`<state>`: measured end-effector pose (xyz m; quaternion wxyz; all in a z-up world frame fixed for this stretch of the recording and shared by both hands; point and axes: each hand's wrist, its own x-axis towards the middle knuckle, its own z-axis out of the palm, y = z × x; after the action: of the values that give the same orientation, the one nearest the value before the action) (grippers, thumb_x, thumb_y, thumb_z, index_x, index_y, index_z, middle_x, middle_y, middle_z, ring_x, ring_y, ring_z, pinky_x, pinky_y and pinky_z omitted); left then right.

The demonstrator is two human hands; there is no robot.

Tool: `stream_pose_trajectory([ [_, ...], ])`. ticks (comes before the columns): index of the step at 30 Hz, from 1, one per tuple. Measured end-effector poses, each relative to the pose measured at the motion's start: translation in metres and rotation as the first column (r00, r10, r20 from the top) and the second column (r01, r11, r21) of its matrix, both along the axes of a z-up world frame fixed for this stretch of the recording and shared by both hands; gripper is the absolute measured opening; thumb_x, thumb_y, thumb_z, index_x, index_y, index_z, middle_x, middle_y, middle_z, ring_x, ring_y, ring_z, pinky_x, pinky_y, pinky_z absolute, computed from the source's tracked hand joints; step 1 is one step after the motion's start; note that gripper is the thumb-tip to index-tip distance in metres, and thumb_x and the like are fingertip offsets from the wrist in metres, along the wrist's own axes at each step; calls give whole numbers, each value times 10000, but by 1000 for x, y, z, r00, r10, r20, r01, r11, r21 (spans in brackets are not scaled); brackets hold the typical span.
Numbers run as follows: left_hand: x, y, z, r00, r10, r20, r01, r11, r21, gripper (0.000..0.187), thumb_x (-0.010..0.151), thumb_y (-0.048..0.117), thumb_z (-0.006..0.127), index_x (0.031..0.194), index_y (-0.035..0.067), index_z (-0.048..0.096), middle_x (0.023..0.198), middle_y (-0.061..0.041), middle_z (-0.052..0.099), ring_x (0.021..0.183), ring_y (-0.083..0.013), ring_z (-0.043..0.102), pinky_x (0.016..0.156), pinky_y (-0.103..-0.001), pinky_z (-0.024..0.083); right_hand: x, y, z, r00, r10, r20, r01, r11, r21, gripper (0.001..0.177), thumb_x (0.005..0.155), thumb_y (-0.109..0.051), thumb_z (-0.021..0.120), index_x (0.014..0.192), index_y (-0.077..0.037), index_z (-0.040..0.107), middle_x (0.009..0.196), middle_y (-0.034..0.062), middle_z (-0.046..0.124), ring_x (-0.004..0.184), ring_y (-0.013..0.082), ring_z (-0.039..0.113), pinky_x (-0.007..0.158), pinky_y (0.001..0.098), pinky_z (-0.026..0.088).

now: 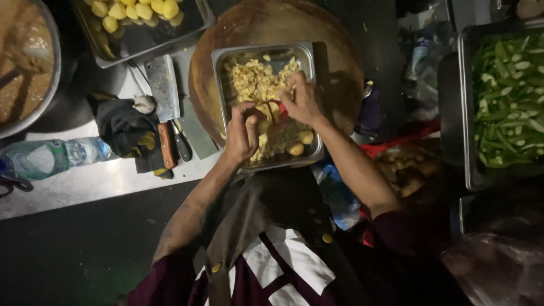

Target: Peeling small yellow potatoes with a handheld peeler and placing them in a metal container

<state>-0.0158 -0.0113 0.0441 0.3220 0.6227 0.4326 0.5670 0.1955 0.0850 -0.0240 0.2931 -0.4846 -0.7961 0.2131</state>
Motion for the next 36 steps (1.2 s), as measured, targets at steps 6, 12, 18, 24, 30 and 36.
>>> stream_pose_trajectory([
  [6,2,2,-9,998,-59,28,57,996,74,304,1109,185,391,1290,-58,423,874,-187,717,683,-381,679,650,-482,556,-2,-16,5,996,34,-78,-46,988,-149,234,950,-325,632,1071,-182,490,678,169,669,676,424,704,581,505,532],
  [12,4,3,-21,996,-74,46,75,997,-32,390,1092,273,432,1309,-51,435,905,-191,731,727,-390,710,653,-446,537,-16,-20,5,974,47,-222,-69,993,-91,244,899,-198,665,1072,-141,502,563,152,592,571,384,680,525,414,513],
  [18,19,0,-15,927,105,361,31,935,-353,192,970,125,755,1045,-23,659,877,-132,704,766,-205,693,709,-334,563,5,-1,-3,968,-189,-163,187,982,-27,300,918,-269,694,1092,-129,494,644,245,619,633,526,644,609,553,473],
  [24,40,9,52,483,743,463,151,450,-880,688,998,484,574,1275,-146,553,1494,-364,424,1067,-489,616,942,-586,487,-21,-42,-12,1000,-21,13,20,993,116,361,871,-461,646,1063,-181,524,567,125,635,507,355,671,470,429,498],
  [30,41,15,-35,548,751,369,-41,465,-884,524,1032,489,516,829,19,625,629,-180,552,427,-249,552,389,-342,404,-8,-17,-25,988,-144,48,135,979,150,380,898,-444,633,1141,-164,550,715,130,699,635,378,717,526,444,549],
  [36,38,6,-11,615,592,521,90,604,-792,690,1036,666,322,1018,40,612,777,-132,566,509,-233,558,410,-315,426,-18,-37,-4,993,-85,82,80,995,68,397,875,-508,639,1136,-230,530,683,115,692,633,381,715,517,419,536],
])
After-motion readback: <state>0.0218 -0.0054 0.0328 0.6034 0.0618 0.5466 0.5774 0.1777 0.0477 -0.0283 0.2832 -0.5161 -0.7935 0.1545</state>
